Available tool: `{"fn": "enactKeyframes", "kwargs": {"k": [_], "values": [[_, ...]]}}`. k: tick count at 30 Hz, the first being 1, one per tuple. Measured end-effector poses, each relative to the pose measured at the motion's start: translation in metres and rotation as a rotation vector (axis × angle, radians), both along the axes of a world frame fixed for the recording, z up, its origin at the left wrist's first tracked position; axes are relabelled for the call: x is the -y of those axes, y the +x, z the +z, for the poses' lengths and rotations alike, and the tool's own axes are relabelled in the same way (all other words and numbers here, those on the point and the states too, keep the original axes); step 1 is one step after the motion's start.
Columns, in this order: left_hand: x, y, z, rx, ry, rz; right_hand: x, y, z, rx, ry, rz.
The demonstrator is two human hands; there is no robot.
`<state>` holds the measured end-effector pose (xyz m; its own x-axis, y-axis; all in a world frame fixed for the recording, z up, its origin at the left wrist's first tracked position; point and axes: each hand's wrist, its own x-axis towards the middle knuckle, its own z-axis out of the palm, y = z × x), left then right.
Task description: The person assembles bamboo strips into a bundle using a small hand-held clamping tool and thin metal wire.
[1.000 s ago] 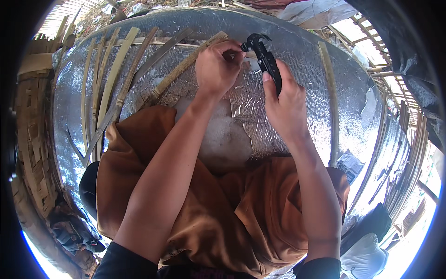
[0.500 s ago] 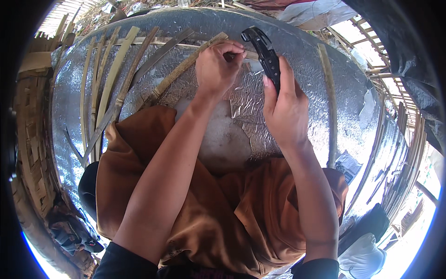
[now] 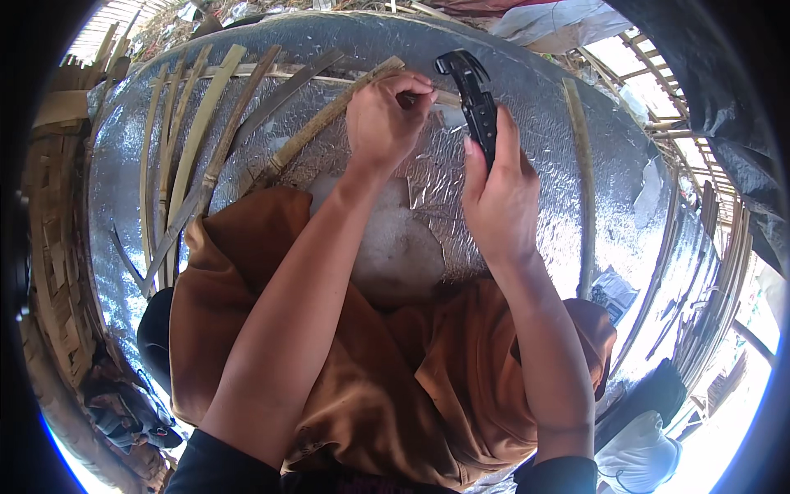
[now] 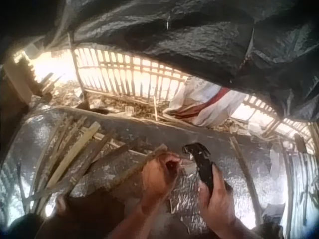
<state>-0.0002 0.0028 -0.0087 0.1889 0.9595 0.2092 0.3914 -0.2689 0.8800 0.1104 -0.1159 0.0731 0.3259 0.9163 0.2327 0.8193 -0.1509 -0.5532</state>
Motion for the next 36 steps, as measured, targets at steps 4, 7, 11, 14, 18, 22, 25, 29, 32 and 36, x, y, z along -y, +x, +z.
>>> {"fn": "enactKeyframes", "kwargs": {"k": [4, 7, 11, 14, 18, 22, 25, 29, 32, 36], "values": [[-0.002, 0.001, 0.003, -0.005, 0.023, -0.004, 0.000, 0.003, -0.005, 0.036, -0.068, 0.032], [0.000, 0.000, 0.001, 0.029, 0.039, 0.013, 0.001, 0.000, -0.004, 0.035, -0.030, 0.039], [0.000, 0.000, 0.002, 0.016, -0.022, 0.008, 0.002, 0.001, -0.003, 0.053, -0.037, 0.074], [0.000, 0.001, -0.001, 0.010, 0.072, 0.007, 0.002, 0.003, -0.006, -0.002, 0.041, 0.025], [0.000, 0.001, 0.000, -0.033, -0.009, 0.000, 0.002, 0.002, -0.006, 0.027, -0.077, 0.050], [0.000, 0.000, 0.001, -0.007, -0.009, 0.014, 0.005, 0.002, -0.005, 0.046, 0.032, 0.028], [0.000, 0.001, 0.003, 0.043, -0.008, 0.005, 0.003, 0.006, -0.005, 0.018, 0.034, 0.092], [0.000, 0.000, 0.001, -0.035, -0.005, 0.001, 0.000, 0.004, -0.005, 0.033, -0.177, 0.039], [-0.001, 0.000, 0.001, 0.010, 0.023, 0.006, 0.003, 0.003, 0.000, 0.039, 0.101, 0.045], [0.000, 0.000, 0.002, -0.026, -0.029, 0.002, -0.003, 0.007, 0.000, 0.039, -0.163, 0.059]]}}
